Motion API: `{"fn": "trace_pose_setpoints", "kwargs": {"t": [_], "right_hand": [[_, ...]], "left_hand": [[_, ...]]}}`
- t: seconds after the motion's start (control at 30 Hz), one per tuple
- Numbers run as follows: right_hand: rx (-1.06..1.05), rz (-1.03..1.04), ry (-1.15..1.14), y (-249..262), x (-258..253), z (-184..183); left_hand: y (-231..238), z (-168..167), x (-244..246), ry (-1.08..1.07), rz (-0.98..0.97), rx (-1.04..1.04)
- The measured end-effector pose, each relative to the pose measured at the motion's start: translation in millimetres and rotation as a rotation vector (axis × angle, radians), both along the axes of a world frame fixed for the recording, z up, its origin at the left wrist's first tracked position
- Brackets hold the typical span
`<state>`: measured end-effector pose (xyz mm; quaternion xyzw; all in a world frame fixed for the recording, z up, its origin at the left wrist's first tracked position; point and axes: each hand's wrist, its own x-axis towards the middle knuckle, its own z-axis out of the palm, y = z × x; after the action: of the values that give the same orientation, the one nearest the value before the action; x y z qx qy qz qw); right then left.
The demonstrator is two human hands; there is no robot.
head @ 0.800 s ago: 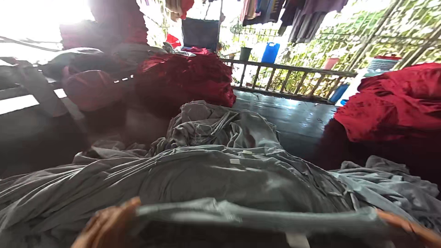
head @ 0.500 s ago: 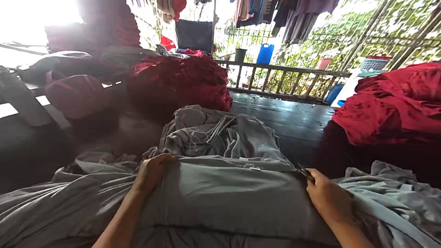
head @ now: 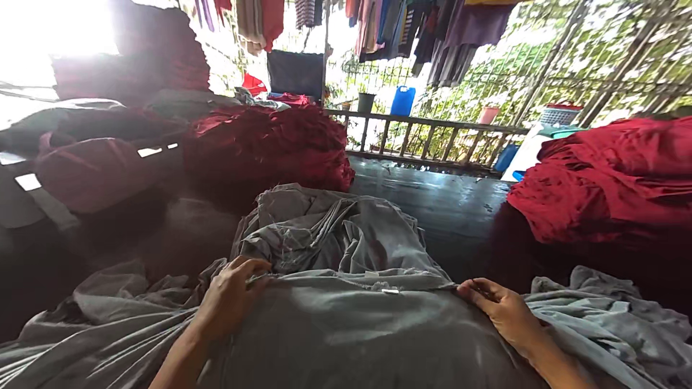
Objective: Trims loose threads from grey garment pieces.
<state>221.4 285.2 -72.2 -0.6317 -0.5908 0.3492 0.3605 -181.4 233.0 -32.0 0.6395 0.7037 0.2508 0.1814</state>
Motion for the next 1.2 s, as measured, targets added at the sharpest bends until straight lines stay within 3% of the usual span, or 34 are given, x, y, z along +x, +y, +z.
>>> {"fn": "trace_pose_setpoints", "kwargs": {"t": [0.07, 0.1, 0.27, 0.37, 0.5, 0.63, 0.73, 0.8, 0.97, 1.2], "right_hand": [[0.07, 0.014, 0.011, -1, 1, 8], [0.085, 0.026, 0.012, -1, 1, 12], [0.026, 0.07, 0.083, -2, 4, 23], [0.218, 0.066, 0.232, -5, 9, 13], [0.402, 0.128, 0.288, -4, 13, 5], [0.4, 0.079, 0.084, -6, 9, 4], [0.471, 0.031, -0.121, -14, -6, 16], [0.564, 0.054, -0.108, -17, -26, 27], [0.421, 0.314, -0.083, -18, -80, 36], [0.301, 0.367, -0.075, -14, -91, 21]], "left_hand": [[9, 0, 29, -0.03, -0.145, 0.2], [13, 4, 48, -0.071, -0.221, 0.199], [45, 19, 122, -0.214, -0.498, -0.143], [58, 22, 139, -0.209, -0.536, -0.247], [63, 29, 143, -0.236, -0.557, -0.34], [71, 25, 133, -0.251, -0.602, -0.492], [74, 4, 124, -0.564, -0.533, -0.477], [74, -7, 122, -0.837, -0.463, -0.477], [76, -19, 118, -1.064, -0.443, -0.494], [76, -36, 116, -1.177, -0.428, -0.519]]}}
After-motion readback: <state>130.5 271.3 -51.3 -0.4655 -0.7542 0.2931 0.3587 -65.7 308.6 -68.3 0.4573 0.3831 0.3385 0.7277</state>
